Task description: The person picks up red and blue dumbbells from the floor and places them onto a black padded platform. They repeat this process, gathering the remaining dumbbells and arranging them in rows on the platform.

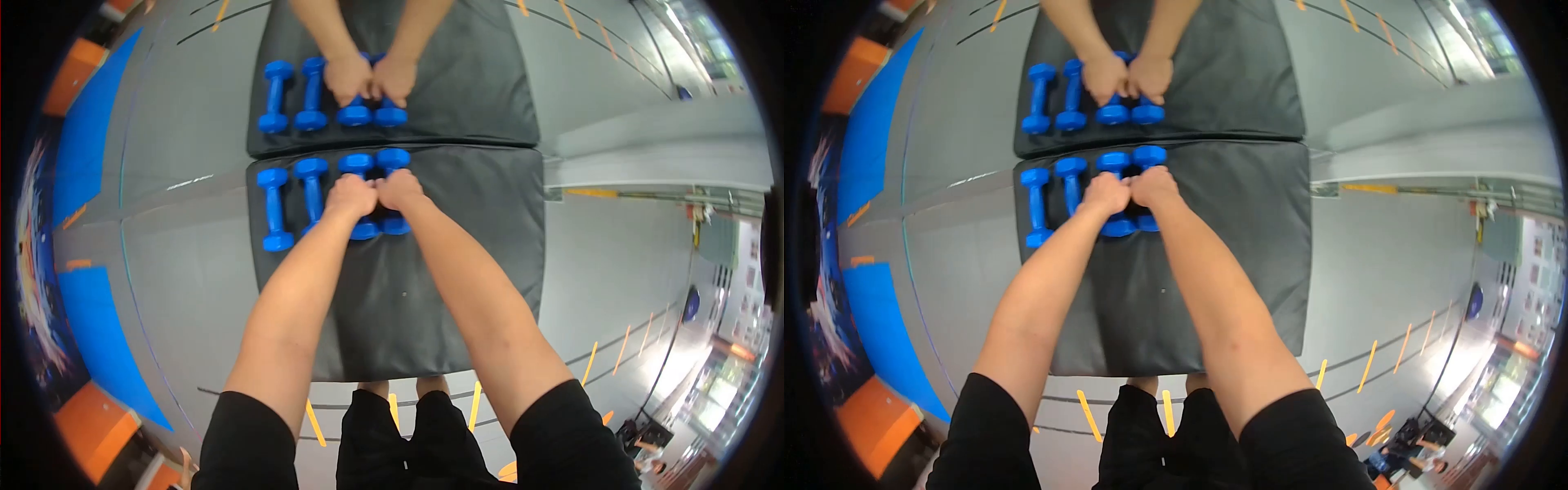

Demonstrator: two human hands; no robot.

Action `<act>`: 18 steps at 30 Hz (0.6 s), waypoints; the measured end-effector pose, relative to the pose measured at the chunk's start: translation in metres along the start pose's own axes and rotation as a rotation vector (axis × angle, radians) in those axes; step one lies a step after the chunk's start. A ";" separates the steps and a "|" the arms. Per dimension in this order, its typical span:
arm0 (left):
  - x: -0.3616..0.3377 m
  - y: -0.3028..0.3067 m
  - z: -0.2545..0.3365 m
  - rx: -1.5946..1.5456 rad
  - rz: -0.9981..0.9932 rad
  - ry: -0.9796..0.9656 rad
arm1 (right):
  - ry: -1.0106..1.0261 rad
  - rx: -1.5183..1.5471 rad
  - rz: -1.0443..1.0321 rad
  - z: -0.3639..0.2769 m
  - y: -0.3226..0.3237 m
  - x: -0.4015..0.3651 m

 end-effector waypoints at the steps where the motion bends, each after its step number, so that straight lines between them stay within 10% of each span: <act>1: -0.013 0.007 0.011 0.116 -0.026 -0.035 | -0.015 -0.046 -0.055 0.001 0.004 -0.007; 5: -0.060 0.001 0.008 0.266 0.119 -0.220 | -0.157 -0.564 0.162 0.006 0.012 -0.038; 7: -0.124 -0.002 -0.004 0.163 0.351 -0.762 | 0.071 -0.322 0.368 0.031 0.017 -0.093; 9: -0.207 -0.008 -0.015 0.045 0.376 -0.853 | 0.220 -0.077 0.542 0.074 0.016 -0.145; 14: -0.361 -0.103 -0.157 -0.331 -0.064 -0.626 | 0.233 0.254 0.546 0.261 -0.073 -0.333; 18: -0.441 -0.156 -0.180 -0.244 -0.467 -0.581 | -0.323 0.312 0.398 0.418 -0.146 -0.529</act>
Point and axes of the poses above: each hand's wrist, its own x-axis towards the middle knuckle, its own y-axis out of the back of the hand, z = x × y, the point moved 5 cm from there along x, towards the middle knuckle, and after that the axes turned 12 degrees about -x, right-handed, at the moved point
